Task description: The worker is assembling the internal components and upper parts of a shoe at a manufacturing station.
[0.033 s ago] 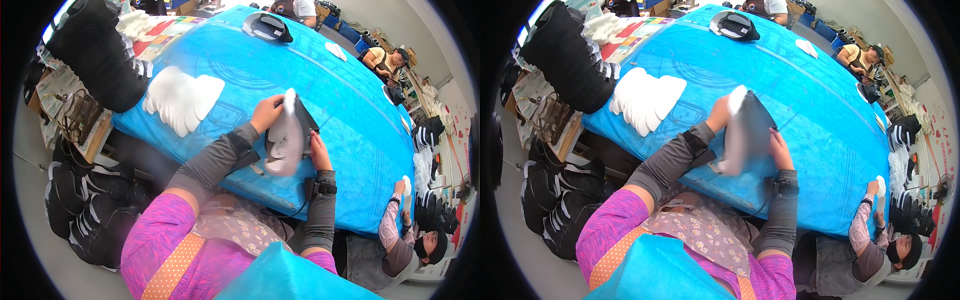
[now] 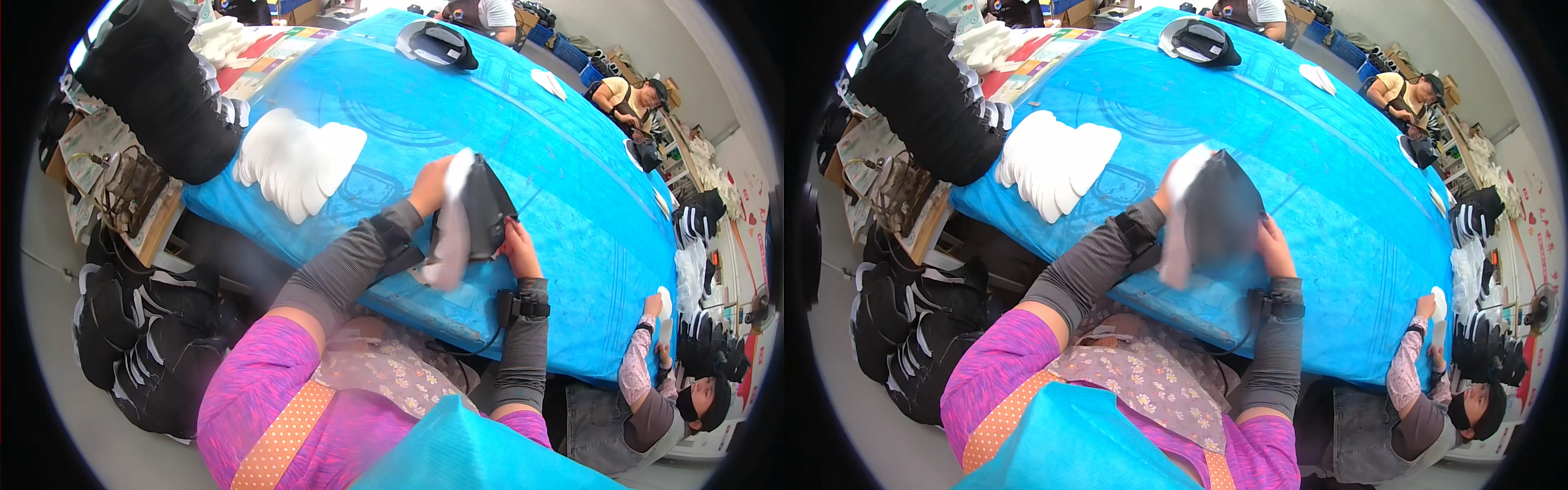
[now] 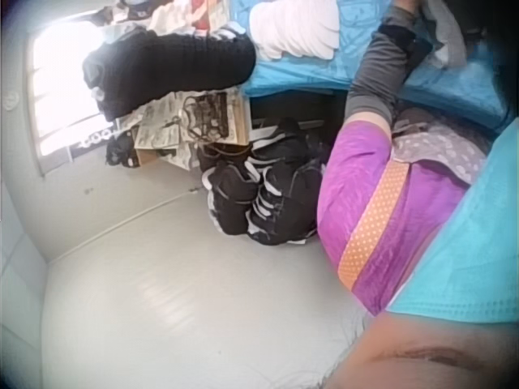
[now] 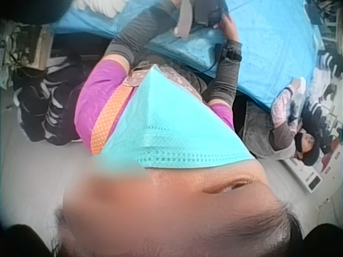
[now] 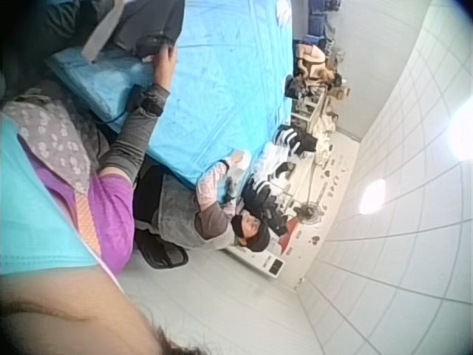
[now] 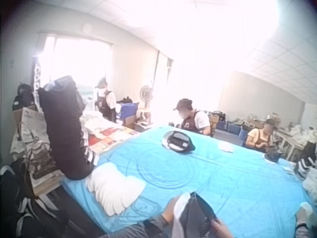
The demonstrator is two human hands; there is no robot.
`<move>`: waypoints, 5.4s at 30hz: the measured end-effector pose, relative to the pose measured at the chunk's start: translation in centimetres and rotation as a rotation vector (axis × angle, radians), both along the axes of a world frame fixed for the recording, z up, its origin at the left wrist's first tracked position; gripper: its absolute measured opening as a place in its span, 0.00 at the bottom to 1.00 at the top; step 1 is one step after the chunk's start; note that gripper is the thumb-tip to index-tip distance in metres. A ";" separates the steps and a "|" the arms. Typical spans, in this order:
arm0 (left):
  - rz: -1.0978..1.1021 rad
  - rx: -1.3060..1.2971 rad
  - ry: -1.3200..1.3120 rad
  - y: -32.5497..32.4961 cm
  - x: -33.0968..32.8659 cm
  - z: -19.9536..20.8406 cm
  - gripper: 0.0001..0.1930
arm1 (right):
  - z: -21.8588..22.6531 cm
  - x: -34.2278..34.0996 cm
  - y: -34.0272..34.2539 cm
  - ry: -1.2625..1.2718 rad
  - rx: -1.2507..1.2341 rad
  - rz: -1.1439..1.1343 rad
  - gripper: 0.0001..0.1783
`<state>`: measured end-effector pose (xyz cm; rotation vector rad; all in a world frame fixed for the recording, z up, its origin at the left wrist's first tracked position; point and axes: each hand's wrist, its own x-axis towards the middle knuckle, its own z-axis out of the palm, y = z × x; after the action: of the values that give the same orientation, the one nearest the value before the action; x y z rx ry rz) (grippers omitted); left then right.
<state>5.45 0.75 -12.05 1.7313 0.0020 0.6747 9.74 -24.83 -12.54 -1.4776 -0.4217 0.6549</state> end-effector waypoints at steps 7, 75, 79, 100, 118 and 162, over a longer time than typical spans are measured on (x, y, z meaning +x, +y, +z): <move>-0.166 -0.263 -0.055 0.0 1.2 -0.8 0.17 | -1.3 1.4 -1.3 0.026 -0.011 0.036 0.24; -0.347 -0.413 0.230 -0.1 0.5 0.3 0.38 | -0.5 1.5 -1.4 -0.065 0.396 -0.210 0.06; -0.297 -0.567 0.214 0.0 0.9 -0.3 0.33 | -0.7 1.7 -1.4 -0.078 0.423 -0.188 0.06; -0.153 -0.260 0.320 0.1 0.8 -0.3 0.17 | -0.7 1.6 -1.0 -0.014 0.409 -0.229 0.11; -0.281 -0.165 0.246 -0.3 1.9 -2.0 0.20 | 0.2 1.2 -0.4 0.013 0.509 -0.393 0.13; -0.134 0.126 0.269 -0.9 0.7 -1.1 0.20 | 0.3 1.6 -1.3 0.048 0.544 -0.262 0.13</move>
<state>6.16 -0.17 -13.17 1.9141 0.0300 0.3466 11.33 -26.16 -12.19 -0.9732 -0.3277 0.3277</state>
